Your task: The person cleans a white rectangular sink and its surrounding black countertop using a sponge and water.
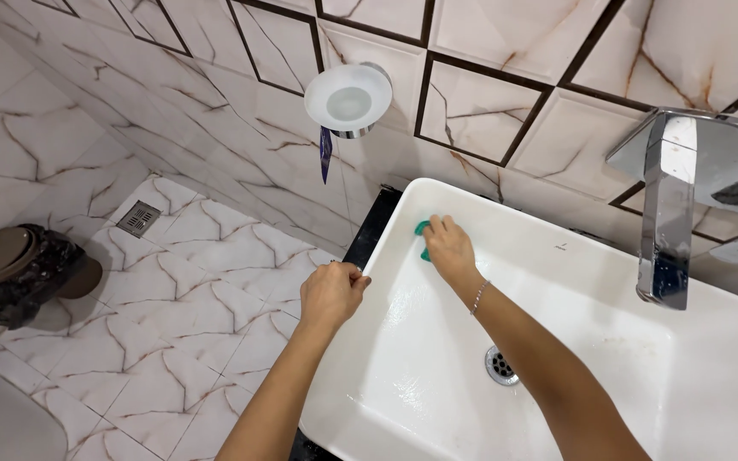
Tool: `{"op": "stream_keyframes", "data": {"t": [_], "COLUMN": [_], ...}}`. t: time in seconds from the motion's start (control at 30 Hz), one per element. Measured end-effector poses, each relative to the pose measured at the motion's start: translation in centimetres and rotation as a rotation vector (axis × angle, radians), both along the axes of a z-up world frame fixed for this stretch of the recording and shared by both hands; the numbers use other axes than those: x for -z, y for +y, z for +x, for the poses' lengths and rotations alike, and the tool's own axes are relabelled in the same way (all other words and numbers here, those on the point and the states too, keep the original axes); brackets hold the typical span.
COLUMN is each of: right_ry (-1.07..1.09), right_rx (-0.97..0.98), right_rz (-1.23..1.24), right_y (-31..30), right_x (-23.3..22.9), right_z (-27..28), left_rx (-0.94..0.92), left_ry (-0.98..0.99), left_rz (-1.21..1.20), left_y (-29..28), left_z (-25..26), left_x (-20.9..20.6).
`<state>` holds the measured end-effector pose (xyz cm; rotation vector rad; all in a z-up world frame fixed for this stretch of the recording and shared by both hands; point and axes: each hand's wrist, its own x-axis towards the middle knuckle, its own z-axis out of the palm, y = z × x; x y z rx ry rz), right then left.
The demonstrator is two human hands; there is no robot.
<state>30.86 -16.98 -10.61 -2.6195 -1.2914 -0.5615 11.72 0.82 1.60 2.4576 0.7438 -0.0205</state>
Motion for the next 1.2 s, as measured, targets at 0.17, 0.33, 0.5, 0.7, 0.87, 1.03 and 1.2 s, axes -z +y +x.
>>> {"op": "stream_keyframes", "data": {"t": [0.17, 0.33, 0.5, 0.7, 0.87, 1.03, 1.2], "right_ry": [-0.026, -0.023, 0.257, 0.646, 0.620, 0.164, 0.388], "right_rx": [0.231, 0.537, 0.283, -0.059, -0.055, 0.179, -0.098], "right_rz": [0.147, 0.336, 0.815, 0.644, 0.439, 0.519, 0.262], "right_y": [-7.2, -5.0, 8.9, 5.5, 4.7, 5.8, 2.6], "right_x": [2.9, 5.7, 1.3, 3.0, 4.3, 1.8, 3.6], "right_z": [-0.4, 0.1, 0.0, -8.8, -7.6, -1.8, -10.5], "left_rx": [-0.005, -0.003, 0.010, 0.009, -0.016, -0.030, -0.004], "left_ry": [0.012, -0.045, -0.066, -0.066, -0.029, -0.017, -0.054], "left_rz": [-0.018, -0.040, -0.014, -0.075, -0.105, -0.097, 0.007], "left_y": [0.5, 0.7, 0.7, 0.9, 0.9, 0.8, 0.5], "left_z": [0.0, -0.1, 0.0, -0.1, 0.2, 0.3, 0.6], "left_x": [-0.3, -0.3, -0.3, 0.1, -0.3, -0.5, -0.3]}}
